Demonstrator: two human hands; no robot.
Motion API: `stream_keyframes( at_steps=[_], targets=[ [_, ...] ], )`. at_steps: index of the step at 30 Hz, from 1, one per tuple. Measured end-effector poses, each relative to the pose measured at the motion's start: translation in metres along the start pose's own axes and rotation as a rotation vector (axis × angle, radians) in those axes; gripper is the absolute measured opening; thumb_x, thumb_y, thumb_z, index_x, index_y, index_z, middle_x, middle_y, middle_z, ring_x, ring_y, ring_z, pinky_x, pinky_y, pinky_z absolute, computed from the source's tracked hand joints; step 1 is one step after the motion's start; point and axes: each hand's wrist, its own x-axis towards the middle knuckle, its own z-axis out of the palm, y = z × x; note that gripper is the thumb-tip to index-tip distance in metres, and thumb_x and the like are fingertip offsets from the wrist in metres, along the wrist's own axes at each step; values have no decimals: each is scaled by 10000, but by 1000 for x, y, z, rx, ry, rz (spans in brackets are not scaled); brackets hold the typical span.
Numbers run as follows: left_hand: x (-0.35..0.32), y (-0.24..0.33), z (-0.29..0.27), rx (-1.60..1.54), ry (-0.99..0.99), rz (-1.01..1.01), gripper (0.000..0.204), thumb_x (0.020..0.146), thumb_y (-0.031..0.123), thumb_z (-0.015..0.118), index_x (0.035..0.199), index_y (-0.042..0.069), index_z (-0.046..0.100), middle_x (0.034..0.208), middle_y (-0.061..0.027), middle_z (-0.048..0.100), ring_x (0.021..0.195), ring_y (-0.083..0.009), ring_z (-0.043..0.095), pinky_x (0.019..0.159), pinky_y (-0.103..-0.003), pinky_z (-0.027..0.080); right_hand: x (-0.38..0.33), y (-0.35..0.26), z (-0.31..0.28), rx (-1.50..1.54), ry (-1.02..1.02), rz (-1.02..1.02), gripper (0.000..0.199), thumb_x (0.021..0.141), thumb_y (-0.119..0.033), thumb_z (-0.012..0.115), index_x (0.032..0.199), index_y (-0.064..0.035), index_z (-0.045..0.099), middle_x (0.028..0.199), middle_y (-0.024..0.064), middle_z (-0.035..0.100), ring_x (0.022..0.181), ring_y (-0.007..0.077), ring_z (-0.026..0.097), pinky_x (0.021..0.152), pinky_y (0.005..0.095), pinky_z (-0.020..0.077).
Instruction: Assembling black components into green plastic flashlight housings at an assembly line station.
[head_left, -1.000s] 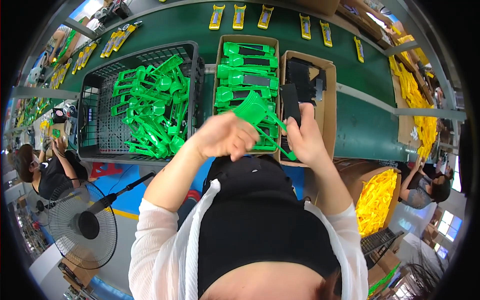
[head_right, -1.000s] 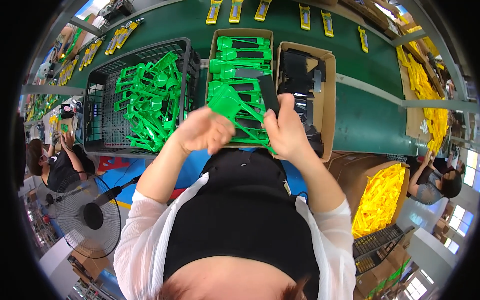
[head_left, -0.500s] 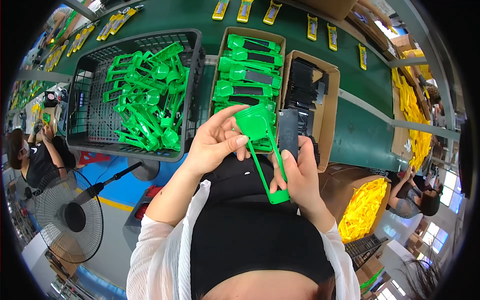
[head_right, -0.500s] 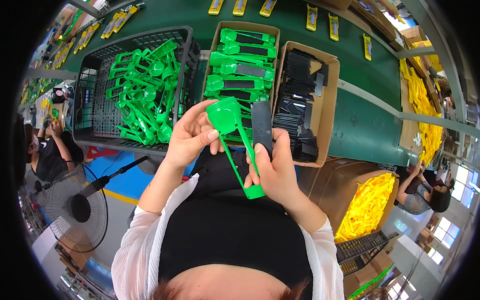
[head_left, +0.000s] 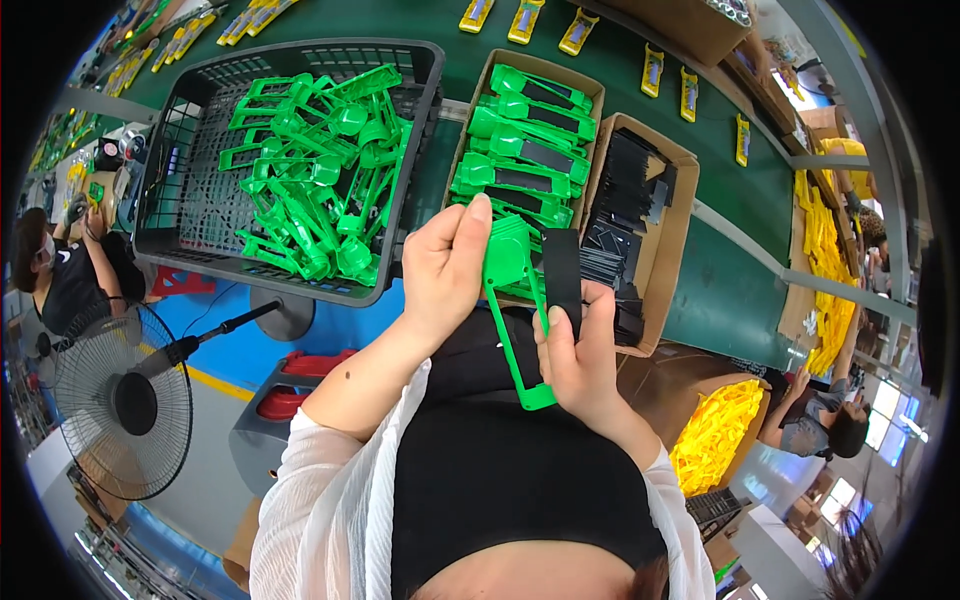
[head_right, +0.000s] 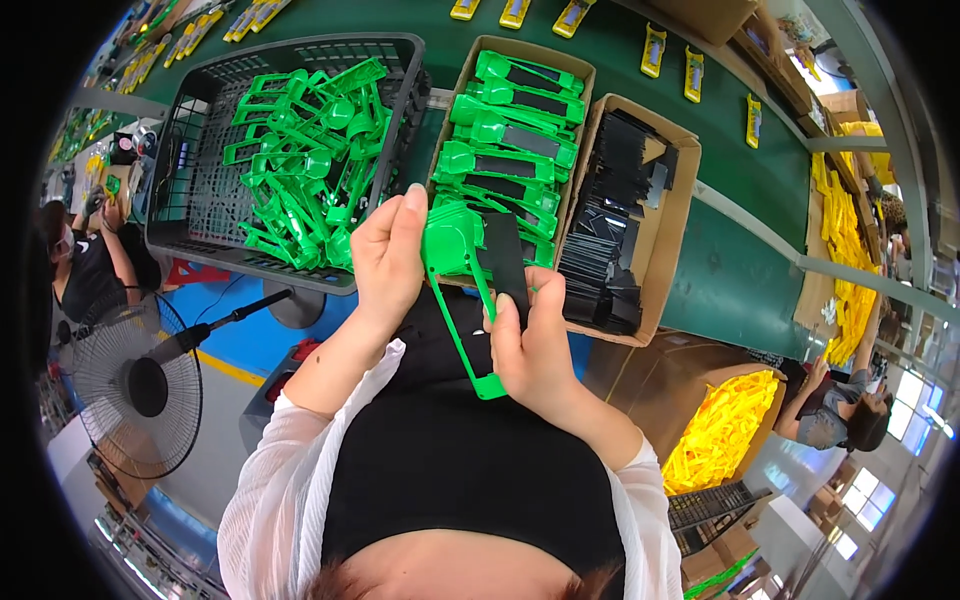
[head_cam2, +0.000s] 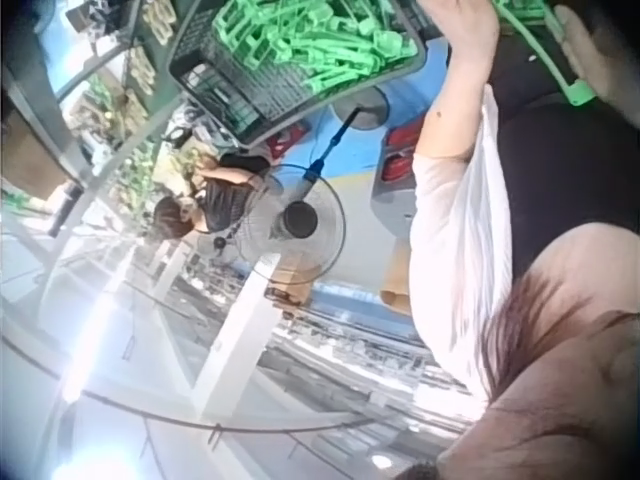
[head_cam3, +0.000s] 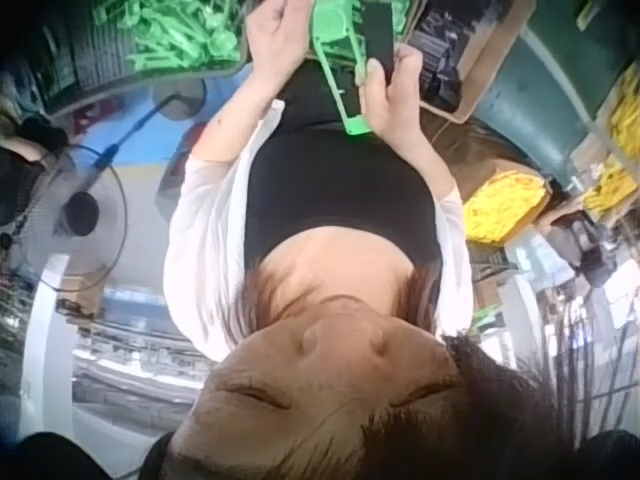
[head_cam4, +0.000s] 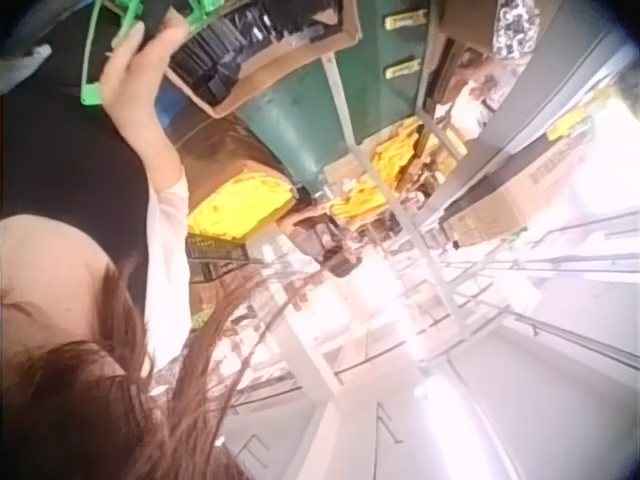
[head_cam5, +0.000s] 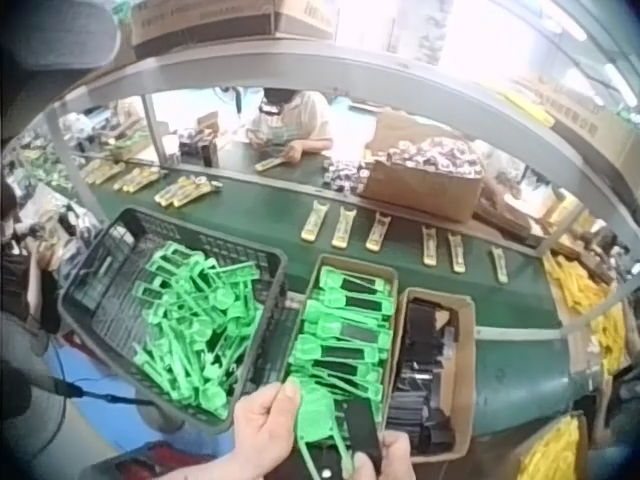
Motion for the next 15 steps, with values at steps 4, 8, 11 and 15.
stream_keyframes(
  at_steps=[4, 8, 11, 15],
  targets=[
    [-3, 0, -11, -124, -151, -166, 258, 899, 192, 544, 720, 30, 452, 570, 18, 484, 494, -35, 413, 445, -203, 326, 4, -3, 5, 16, 42, 84, 218, 902, -8, 408, 1067, -2, 264, 801, 65, 485, 565, 54, 466, 450, 193, 383],
    [-4, 0, -19, 216, -119, 25, 277, 883, 171, 569, 678, 44, 432, 570, 23, 487, 492, -29, 419, 435, -196, 318, 8, 11, 10, -262, 75, -91, 221, 894, 0, 423, 1063, 29, 284, 818, 82, 499, 621, 85, 506, 522, 229, 429],
    [3, -3, -23, 101, -15, -35, 387, 929, 246, 486, 599, 49, 436, 526, 12, 487, 456, -44, 432, 416, -201, 315, 12, 7, 17, -308, 27, -197, 212, 899, -8, 415, 1063, 13, 283, 818, 80, 497, 594, 75, 493, 494, 219, 418],
    [8, 3, -34, -166, -79, -280, 453, 951, 361, 391, 631, 50, 470, 511, -35, 509, 410, -106, 480, 394, -219, 365, 14, -3, 24, 69, 32, 151, 180, 917, -37, 387, 1057, -45, 274, 778, 60, 488, 490, 35, 422, 390, 182, 337]
  ],
)
